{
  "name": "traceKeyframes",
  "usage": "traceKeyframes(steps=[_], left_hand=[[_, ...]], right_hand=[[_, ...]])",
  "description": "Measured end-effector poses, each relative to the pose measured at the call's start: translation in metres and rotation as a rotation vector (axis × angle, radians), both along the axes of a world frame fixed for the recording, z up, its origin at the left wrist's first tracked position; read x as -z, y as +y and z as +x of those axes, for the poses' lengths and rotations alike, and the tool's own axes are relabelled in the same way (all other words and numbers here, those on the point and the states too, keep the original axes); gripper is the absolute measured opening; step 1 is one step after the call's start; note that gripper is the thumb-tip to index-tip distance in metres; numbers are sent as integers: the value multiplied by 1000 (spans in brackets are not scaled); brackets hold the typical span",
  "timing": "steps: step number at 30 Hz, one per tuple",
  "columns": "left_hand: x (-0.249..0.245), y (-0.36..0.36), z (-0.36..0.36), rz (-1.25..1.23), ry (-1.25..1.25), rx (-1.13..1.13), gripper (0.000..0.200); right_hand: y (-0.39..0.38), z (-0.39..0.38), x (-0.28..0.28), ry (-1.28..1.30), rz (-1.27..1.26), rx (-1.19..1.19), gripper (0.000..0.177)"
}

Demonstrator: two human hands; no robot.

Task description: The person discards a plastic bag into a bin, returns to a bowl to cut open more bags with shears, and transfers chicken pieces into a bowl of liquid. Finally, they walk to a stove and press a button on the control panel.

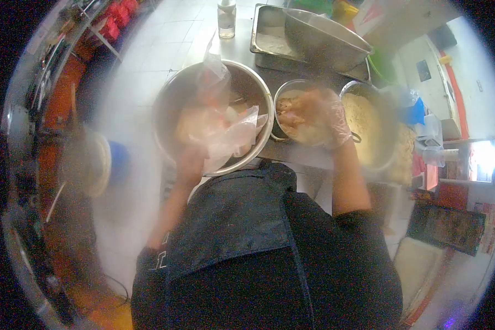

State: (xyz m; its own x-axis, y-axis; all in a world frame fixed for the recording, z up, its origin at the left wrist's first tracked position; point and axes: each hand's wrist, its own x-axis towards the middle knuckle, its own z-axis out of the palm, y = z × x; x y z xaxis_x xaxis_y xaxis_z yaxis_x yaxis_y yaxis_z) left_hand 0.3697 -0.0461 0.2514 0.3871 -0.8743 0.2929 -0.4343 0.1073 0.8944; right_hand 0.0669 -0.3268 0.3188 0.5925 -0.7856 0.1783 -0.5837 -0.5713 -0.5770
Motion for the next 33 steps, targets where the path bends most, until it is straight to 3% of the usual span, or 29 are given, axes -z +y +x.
traceKeyframes(steps=[2, 5, 7, 9, 10, 12, 13, 15, 16, 18, 22, 33], left_hand=[[3, 0, 2, -14, -70, 11, 27], [7, 0, 4, -34, -154, 33, 26], [4, 2, 3, -42, -173, 46, 26], [-7, 3, 0, 12, -7, 52, 25], [-4, 3, -1, -6, -22, 56, 25], [7, 4, -1, -44, -24, 94, 24], [1, 5, 0, -12, -65, 106, 24], [10, 6, 2, -17, 23, 119, 27], [4, 7, 1, -27, 8, 117, 27], [-4, 7, -1, -55, -24, 114, 27], [-9, 3, -3, -29, -33, 95, 23], [-5, 3, 0, -17, -110, 125, 23]], right_hand=[[-3, -1, 4, 57, -172, -28, 30], [23, 32, -38, 93, -249, 116, 30], [35, 48, -42, 125, 221, 21, 31], [50, 66, -25, 286, 170, -288, 31], [54, 71, 0, 253, 291, -373, 29], [69, 89, 15, 224, 285, -526, 30], [79, 100, 10, 231, 160, -592, 33], [68, 119, 72, 380, 253, -702, 31], [67, 134, 63, 369, 221, -703, 31], [65, 160, 48, 770, -246, -985, 33], [38, 163, 69, 1000, -79, -1012, 35], [73, 193, 100, 1025, 64, -1176, 39]])
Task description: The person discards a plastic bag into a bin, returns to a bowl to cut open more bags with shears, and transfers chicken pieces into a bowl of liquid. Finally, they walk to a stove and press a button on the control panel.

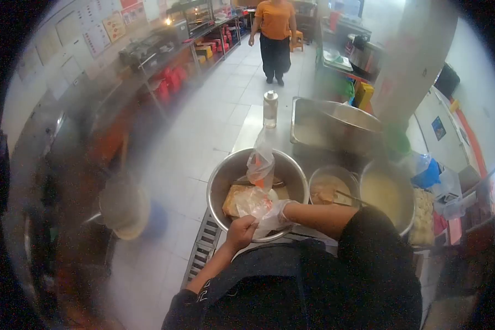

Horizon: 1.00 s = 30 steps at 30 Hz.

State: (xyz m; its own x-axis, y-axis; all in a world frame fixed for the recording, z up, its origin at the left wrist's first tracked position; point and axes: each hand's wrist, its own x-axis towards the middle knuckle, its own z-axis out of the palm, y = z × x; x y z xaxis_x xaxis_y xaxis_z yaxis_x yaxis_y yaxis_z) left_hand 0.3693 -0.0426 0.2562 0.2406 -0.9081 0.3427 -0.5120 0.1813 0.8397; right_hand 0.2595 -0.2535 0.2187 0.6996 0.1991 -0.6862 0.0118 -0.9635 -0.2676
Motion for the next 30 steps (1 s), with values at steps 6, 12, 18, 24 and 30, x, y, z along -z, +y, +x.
traceKeyframes(steps=[6, 12, 18, 24, 30], left_hand=[[-3, 3, 6, 41, -17, -39, 20], [6, -1, 11, 37, -98, -60, 19], [-3, -4, 11, 104, 47, -68, 22], [-1, -6, 17, 75, 187, -51, 24], [7, -7, 16, 24, 138, -88, 24]], right_hand=[[-2, 3, 5, 15, 19, -6, 42], [-6, -2, 6, -16, 90, -28, 44], [-20, -5, -8, -152, 229, -11, 47], [-33, -24, -90, -218, 272, 223, 60], [-24, -69, -179, -229, 463, 1071, 46]])
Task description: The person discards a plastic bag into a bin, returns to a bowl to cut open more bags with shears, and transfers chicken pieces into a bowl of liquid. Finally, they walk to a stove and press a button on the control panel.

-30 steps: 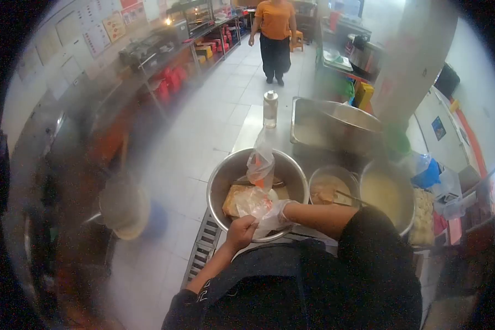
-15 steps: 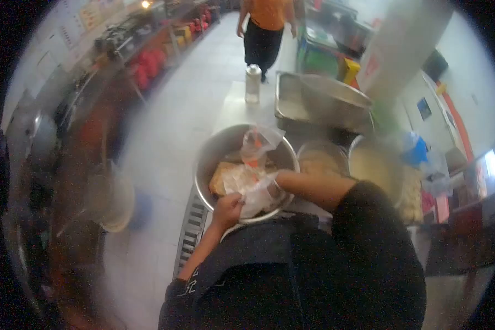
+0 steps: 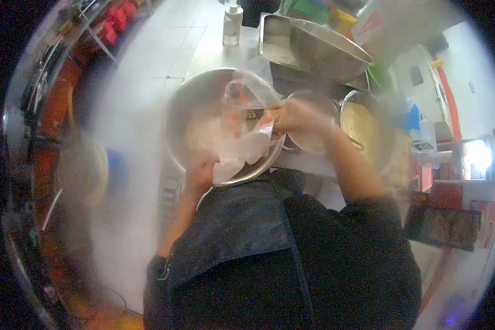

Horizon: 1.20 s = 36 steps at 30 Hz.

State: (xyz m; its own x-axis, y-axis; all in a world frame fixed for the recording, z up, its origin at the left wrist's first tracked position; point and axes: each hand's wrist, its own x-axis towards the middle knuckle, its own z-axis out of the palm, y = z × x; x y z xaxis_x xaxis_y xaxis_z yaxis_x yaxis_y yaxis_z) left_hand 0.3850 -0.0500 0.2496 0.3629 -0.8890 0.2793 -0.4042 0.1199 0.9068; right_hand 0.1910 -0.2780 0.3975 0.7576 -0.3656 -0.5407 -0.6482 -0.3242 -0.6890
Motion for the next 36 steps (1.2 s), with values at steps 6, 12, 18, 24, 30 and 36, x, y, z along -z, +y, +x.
traceKeyframes(steps=[6, 12, 18, 24, 30, 36], left_hand=[[-12, -1, -3, -9, -29, 12, 27], [-9, -3, -5, -1, -51, 24, 28], [-7, -2, -5, 16, -31, 32, 29], [-8, 0, -5, -26, -89, 31, 25], [-5, 5, -7, -149, -173, 106, 16], [-6, -2, -13, -37, -274, 130, 20]], right_hand=[[-25, -52, 11, -143, -249, 454, 39], [-48, -89, 18, 196, -746, -50, 36], [-36, -90, 25, 66, -724, 412, 54], [1, -41, -5, -48, -435, 390, 50], [7, 4, 107, -167, -576, -332, 22], [-11, 71, 186, 52, -530, -902, 34]])
